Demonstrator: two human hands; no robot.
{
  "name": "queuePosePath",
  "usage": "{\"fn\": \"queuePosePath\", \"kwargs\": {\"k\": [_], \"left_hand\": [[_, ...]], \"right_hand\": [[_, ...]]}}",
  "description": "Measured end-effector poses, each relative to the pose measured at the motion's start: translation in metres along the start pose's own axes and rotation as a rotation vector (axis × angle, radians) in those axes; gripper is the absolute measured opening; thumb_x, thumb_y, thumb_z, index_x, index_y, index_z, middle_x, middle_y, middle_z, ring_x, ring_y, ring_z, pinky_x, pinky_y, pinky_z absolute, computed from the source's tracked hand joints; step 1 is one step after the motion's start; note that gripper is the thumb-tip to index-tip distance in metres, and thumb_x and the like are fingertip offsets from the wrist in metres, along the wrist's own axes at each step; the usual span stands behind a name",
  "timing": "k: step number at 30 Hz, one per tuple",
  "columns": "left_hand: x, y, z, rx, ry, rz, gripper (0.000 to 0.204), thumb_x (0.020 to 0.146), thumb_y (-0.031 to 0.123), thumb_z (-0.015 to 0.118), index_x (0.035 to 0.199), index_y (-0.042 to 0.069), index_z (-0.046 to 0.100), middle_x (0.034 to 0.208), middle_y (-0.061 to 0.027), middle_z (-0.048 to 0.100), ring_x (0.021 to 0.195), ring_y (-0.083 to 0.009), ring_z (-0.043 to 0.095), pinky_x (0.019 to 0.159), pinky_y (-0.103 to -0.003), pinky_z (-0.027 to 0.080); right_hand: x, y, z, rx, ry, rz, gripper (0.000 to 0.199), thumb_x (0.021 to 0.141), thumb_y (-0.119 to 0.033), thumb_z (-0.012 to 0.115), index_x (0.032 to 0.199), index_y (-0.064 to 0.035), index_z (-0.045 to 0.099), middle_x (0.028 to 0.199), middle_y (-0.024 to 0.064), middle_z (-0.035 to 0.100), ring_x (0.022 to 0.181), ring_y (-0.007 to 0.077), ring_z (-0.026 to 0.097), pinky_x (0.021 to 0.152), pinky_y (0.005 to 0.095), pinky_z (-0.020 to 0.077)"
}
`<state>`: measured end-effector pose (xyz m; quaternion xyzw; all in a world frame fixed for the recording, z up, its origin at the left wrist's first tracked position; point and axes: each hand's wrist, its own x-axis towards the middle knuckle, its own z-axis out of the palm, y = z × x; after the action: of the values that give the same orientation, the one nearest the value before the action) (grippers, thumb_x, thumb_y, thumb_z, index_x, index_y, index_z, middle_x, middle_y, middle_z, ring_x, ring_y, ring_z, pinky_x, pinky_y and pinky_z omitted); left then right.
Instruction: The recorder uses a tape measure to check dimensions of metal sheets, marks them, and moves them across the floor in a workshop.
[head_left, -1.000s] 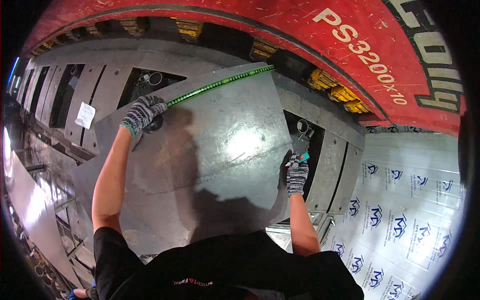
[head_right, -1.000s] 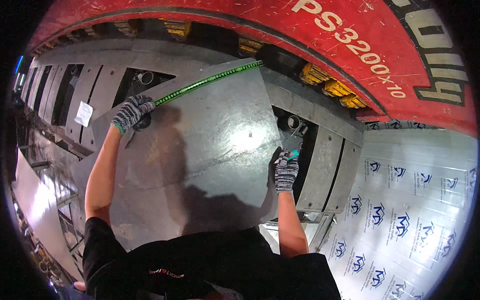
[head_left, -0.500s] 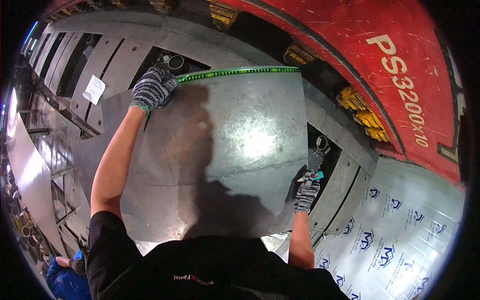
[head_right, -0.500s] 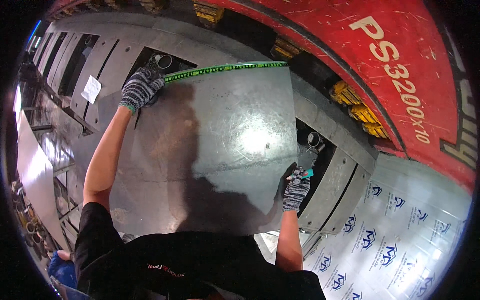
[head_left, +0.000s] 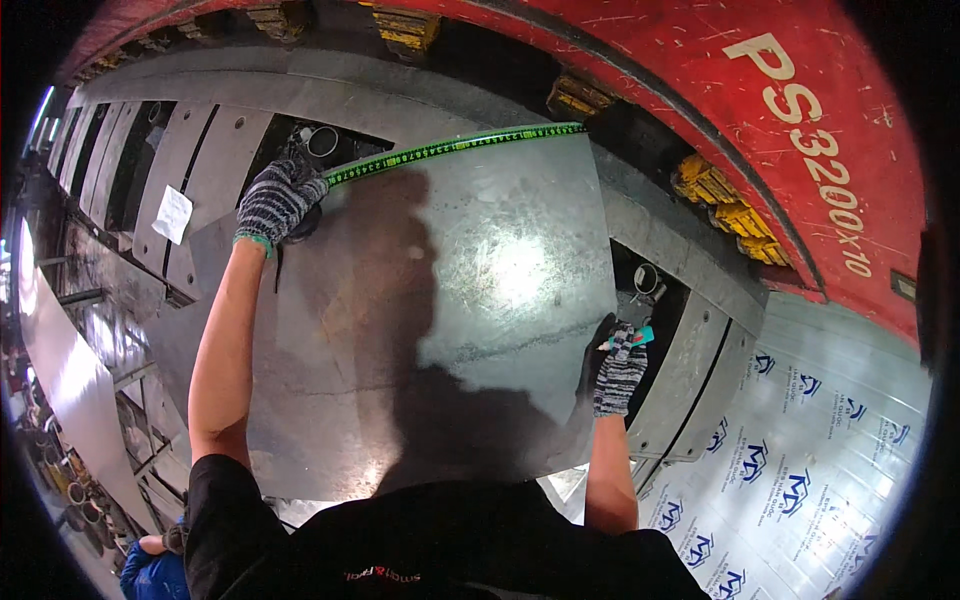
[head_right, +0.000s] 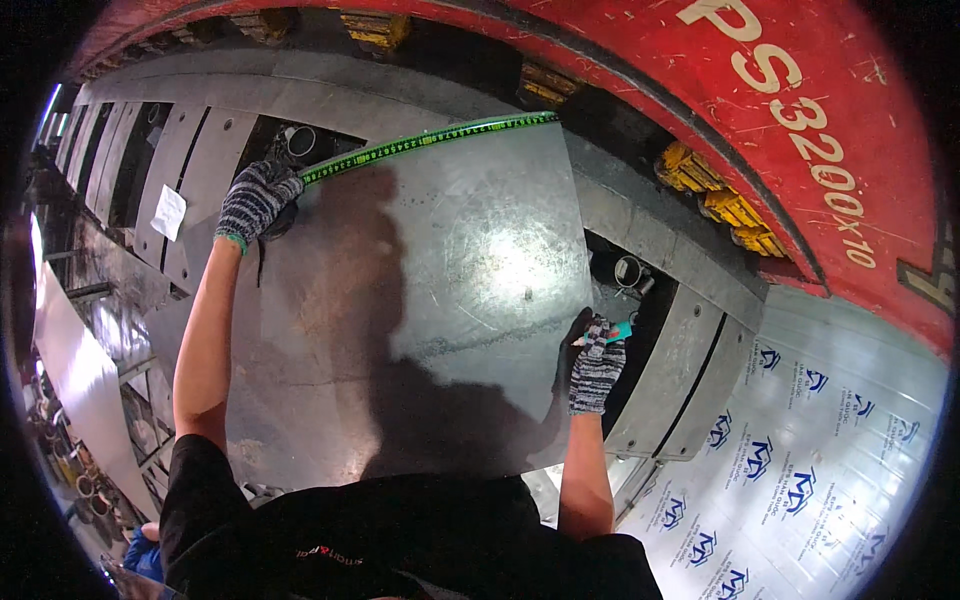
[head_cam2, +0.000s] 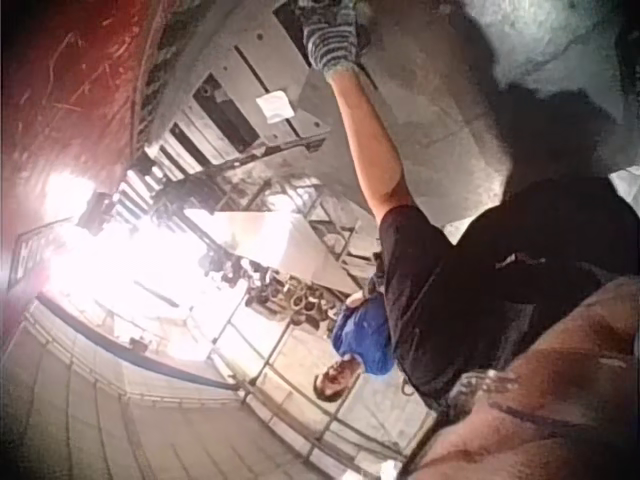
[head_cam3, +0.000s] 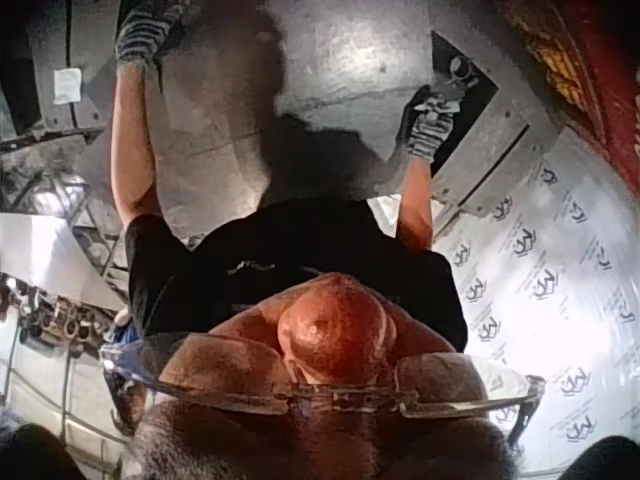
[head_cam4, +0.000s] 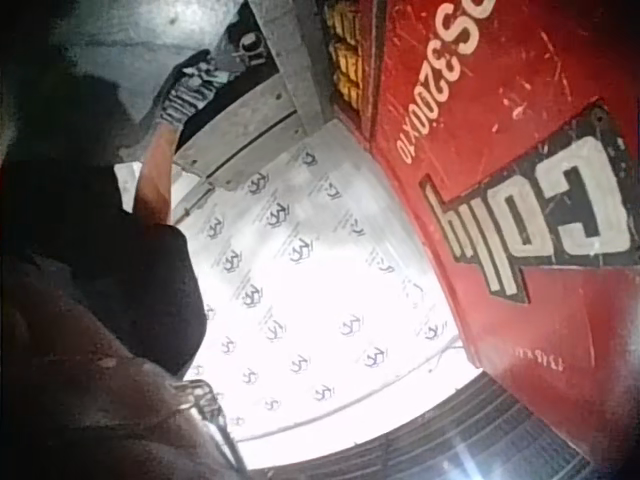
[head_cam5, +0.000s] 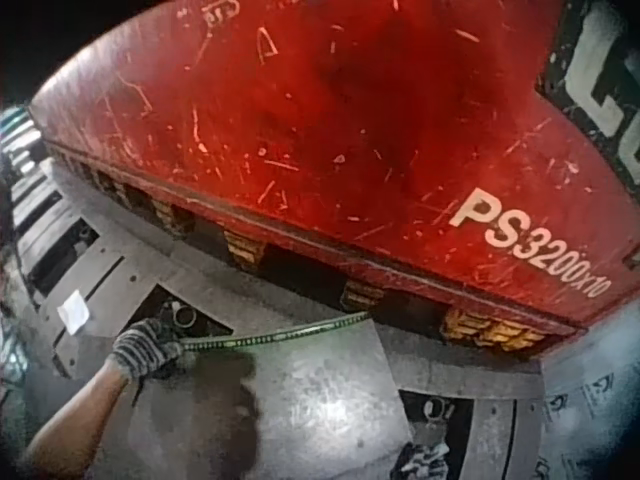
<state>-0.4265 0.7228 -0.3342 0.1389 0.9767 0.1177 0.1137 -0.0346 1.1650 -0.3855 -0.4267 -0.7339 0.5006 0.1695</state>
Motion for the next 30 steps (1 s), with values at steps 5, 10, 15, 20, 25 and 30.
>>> {"fn": "queuePosePath", "kwargs": {"k": [5, 10, 15, 20, 25, 30], "left_hand": [[-0.009, -0.008, 0.004, -0.247, 0.027, 0.053, 0.051, 0.088, 0.044, 0.074, 0.116, 0.002, 0.068, 0.112, -0.0206, 0.070, 0.106, -0.0360, 0.067, 0.092, -0.041, 0.052], [-0.044, -0.001, 0.010, -0.807, 0.050, -0.018, 0.056, 0.087, 0.015, 0.081, 0.134, -0.003, 0.055, 0.107, -0.0096, 0.074, 0.102, -0.0183, 0.068, 0.096, -0.033, 0.053], [-0.055, 0.008, 0.007, -0.687, 0.059, 0.018, 0.062, 0.087, 0.014, 0.081, 0.138, -0.004, 0.051, 0.106, -0.0072, 0.074, 0.099, -0.0162, 0.068, 0.095, -0.030, 0.053], [-0.047, 0.004, 0.010, -0.462, 0.027, 0.017, 0.038, 0.089, 0.027, 0.077, 0.119, 0.005, 0.069, 0.117, -0.0157, 0.071, 0.116, -0.0288, 0.063, 0.105, -0.038, 0.048], [-0.043, -0.005, 0.016, -0.151, 0.194, 0.228, 0.034, 0.089, 0.032, 0.075, 0.112, 0.008, 0.073, 0.131, -0.0201, 0.064, 0.125, -0.0374, 0.057, 0.110, -0.042, 0.043], [-0.047, 0.000, 0.014, -0.235, 0.176, 0.170, 0.037, 0.087, 0.035, 0.076, 0.110, 0.007, 0.073, 0.133, -0.0213, 0.062, 0.125, -0.0388, 0.057, 0.109, -0.043, 0.044]], "right_hand": [[0.009, -0.013, 0.001, 0.011, 0.101, -0.083, 0.042, 0.103, -0.036, 0.057, 0.105, 0.0035, 0.070, 0.098, 0.0122, 0.073, 0.088, 0.0249, 0.067, 0.080, 0.0363, 0.0508], [0.050, -0.080, 0.036, 0.082, -0.146, -0.229, 0.043, 0.100, -0.025, 0.058, 0.134, 0.0019, 0.059, 0.114, 0.0093, 0.073, 0.102, 0.0190, 0.069, 0.088, 0.0293, 0.0536], [0.094, -0.178, 0.141, -0.325, -0.484, -0.824, 0.051, 0.094, -0.033, 0.062, 0.139, -0.0088, 0.058, 0.122, 0.0156, 0.071, 0.106, 0.0320, 0.071, 0.093, 0.0401, 0.0552], [0.093, -0.227, 0.226, -0.808, -0.639, -0.660, 0.059, 0.092, -0.036, 0.055, 0.146, -0.0139, 0.051, 0.117, 0.0223, 0.070, 0.105, 0.0383, 0.069, 0.094, 0.0500, 0.0523], [0.063, -0.241, 0.249, -0.993, -0.740, -0.632, 0.068, 0.090, -0.038, 0.058, 0.152, -0.0146, 0.043, 0.108, 0.0243, 0.072, 0.098, 0.0385, 0.070, 0.091, 0.0500, 0.0530], [0.064, -0.248, 0.241, -1.002, -0.758, -0.704, 0.068, 0.090, -0.037, 0.056, 0.153, -0.0151, 0.043, 0.104, 0.0238, 0.072, 0.095, 0.0382, 0.070, 0.089, 0.0489, 0.0535]]}}
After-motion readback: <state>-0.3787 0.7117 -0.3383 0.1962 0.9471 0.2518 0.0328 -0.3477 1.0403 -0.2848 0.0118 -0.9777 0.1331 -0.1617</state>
